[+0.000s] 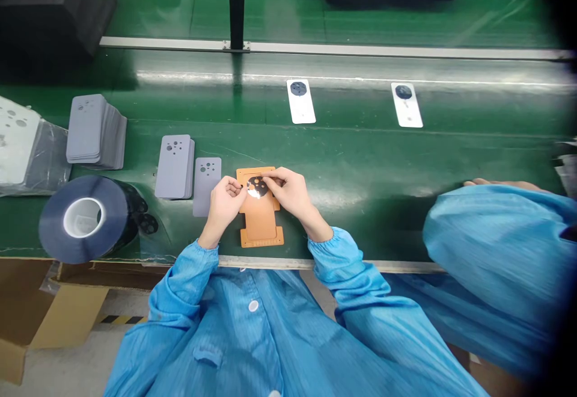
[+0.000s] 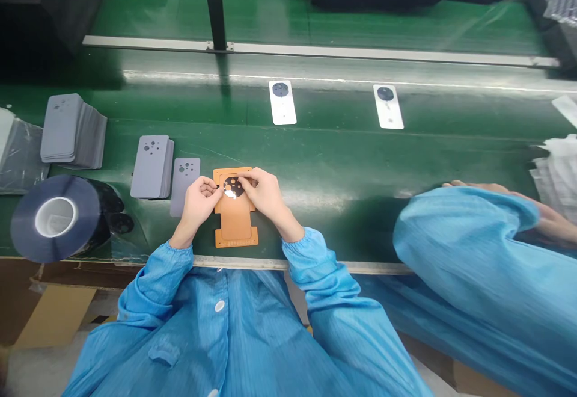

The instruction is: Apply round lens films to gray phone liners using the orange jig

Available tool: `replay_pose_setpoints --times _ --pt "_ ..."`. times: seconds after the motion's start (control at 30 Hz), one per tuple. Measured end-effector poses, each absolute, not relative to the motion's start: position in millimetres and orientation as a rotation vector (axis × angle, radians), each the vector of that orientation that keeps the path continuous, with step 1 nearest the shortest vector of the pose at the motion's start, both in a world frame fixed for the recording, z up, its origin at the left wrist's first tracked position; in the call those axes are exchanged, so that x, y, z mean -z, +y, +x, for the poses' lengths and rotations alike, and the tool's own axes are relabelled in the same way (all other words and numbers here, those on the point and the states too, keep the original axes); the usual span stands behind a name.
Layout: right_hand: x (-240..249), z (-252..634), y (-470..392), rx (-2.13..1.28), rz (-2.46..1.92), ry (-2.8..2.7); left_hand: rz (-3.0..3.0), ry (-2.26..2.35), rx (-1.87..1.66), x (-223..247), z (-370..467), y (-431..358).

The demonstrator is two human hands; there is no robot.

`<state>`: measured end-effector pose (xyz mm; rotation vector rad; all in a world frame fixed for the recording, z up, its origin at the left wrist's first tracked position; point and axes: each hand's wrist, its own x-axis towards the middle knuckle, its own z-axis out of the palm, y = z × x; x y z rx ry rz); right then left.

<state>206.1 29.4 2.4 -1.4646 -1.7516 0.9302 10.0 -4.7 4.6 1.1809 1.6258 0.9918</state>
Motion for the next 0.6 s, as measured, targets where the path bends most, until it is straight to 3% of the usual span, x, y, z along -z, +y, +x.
replay_pose_setpoints --times 0.23,0.6 --pt "-0.4 206.3 30.8 -0.804 -1.49 -1.712 1.178 1.682 -0.971 -3.5 13.0 -5.0" --pt "8.1 223.6 37.0 -1.034 -1.488 -1.459 1.136 1.712 -0.945 -11.6 15.5 -1.9"
